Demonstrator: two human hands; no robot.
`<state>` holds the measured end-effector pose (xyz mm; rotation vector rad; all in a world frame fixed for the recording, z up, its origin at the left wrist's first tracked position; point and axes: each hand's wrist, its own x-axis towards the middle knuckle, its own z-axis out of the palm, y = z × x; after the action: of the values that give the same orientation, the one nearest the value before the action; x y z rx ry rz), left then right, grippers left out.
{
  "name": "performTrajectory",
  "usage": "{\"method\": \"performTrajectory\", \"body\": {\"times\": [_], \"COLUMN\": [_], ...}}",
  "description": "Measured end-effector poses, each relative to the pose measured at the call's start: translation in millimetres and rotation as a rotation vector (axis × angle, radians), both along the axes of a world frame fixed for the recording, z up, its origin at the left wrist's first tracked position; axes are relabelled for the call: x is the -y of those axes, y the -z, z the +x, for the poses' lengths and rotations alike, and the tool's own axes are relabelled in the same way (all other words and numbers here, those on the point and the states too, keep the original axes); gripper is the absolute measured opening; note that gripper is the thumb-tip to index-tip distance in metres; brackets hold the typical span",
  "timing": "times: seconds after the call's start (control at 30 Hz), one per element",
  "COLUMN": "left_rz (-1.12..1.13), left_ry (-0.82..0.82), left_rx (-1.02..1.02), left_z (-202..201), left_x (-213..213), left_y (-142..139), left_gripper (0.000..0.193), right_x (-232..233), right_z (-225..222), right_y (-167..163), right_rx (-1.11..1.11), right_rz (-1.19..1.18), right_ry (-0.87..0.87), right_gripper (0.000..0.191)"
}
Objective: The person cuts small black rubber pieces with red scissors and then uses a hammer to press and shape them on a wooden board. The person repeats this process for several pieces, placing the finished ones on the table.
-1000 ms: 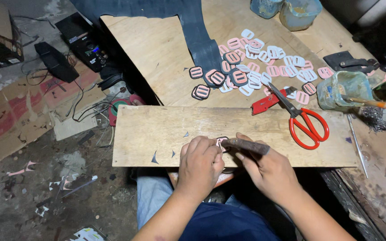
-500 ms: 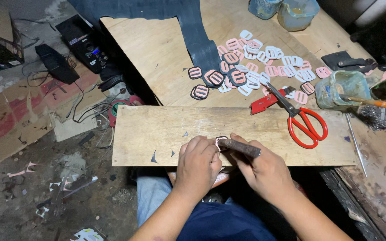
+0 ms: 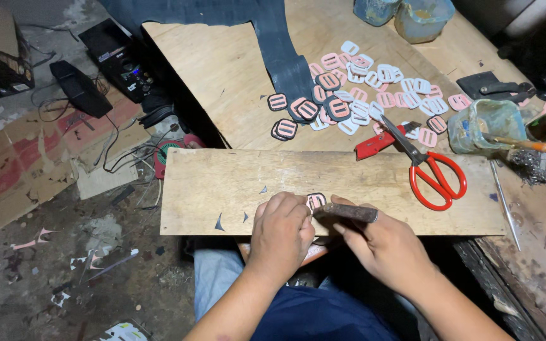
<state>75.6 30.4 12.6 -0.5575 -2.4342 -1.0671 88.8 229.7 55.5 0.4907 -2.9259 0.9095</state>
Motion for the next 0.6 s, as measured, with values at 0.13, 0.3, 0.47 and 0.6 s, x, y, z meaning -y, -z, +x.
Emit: {"method": "performTrajectory", "body": {"times": [0.13,0.3,0.47,0.6], "left_rz": [-0.046,-0.103,-0.102,0.236], "left_ry": [-0.007,0.020,0.001,0.056], "left_rx": [0.057,0.095,0.083,0.174], "left_z": [-1.7,-6.1,-18.0,-17.3], "left_x": [-1.1,-3.5,-7.1,-3.7], "left_y": [-8.2,-16.9,-15.1,-11.9], "left_gripper": [0.020,0.036,0.017,0.020], "right_x": [-18.7,-35.5,-44.4,-45.1], "right_z": [6.6,17.8,29.8,37.6], "right_y": [-0.3,7.8,18.6,19.8], "right_rx": [-0.132,0.193,0.054,0.079], "right_rz": [-0.136,-0.300,-0.383,-0.640], "right_ry": [0.017,0.214,0.137,0.241], "right_gripper": [0.038,0.046,0.035,0.033]}}
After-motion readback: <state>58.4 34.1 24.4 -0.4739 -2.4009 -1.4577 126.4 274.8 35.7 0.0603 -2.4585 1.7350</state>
